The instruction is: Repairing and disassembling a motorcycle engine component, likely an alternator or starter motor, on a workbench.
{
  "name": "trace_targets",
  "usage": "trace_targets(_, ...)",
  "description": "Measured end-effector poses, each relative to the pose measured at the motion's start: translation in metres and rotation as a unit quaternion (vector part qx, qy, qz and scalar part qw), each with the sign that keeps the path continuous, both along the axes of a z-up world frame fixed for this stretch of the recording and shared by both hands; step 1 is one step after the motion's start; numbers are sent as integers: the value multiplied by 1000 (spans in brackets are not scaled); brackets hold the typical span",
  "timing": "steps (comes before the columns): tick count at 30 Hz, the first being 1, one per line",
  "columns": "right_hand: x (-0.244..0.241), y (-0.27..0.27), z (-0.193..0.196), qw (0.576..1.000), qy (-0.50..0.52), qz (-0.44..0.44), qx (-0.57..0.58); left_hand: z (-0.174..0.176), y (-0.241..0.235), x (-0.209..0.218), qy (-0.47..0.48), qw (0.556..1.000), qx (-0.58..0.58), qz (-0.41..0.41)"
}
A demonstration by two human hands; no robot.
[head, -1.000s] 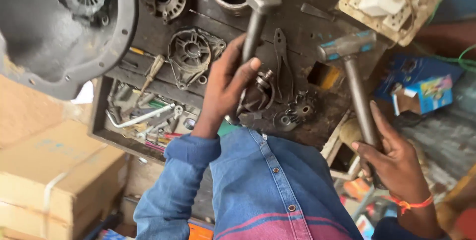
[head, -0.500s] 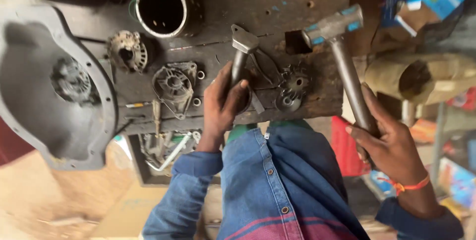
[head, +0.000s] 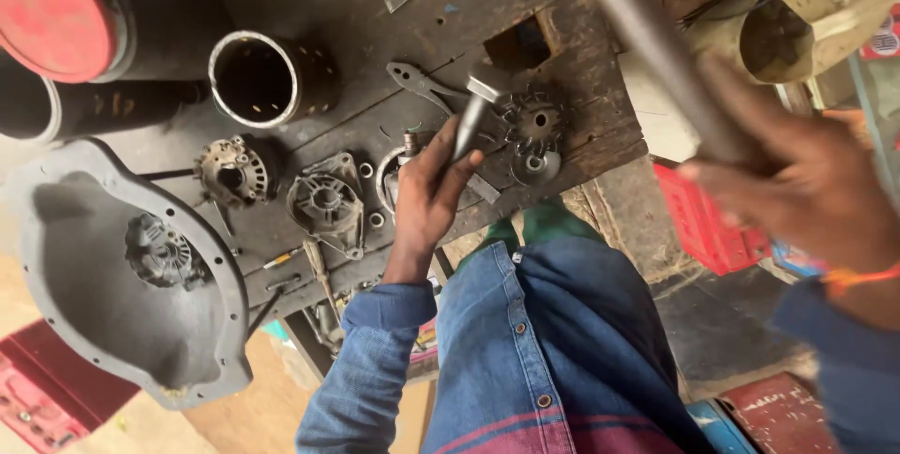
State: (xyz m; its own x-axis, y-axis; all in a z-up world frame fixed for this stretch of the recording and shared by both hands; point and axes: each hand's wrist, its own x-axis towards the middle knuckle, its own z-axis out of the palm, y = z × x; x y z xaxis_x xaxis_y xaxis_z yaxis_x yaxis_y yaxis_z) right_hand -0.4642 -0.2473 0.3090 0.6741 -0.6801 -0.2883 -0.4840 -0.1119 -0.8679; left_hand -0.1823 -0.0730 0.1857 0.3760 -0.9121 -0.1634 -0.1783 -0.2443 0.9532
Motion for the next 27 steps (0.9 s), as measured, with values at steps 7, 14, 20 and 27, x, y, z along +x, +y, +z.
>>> trace_targets(7, -27, 12, 3, 996, 8, -62, 60, -5, 1, 0, -58, 998, -2, -29)
trace_targets(14, -84, 32, -27, 970, 178, -79, 147, -7, 14, 1, -64, 996, -21, -56)
trace_targets(20, -79, 51, -55, 959, -25, -181, 218, 2, 10, 7, -38, 997, 20, -65)
trace_targets(27, -37, 49, 1, 974, 201, -3, 107, -4, 18, 7, -60, 994, 1, -92)
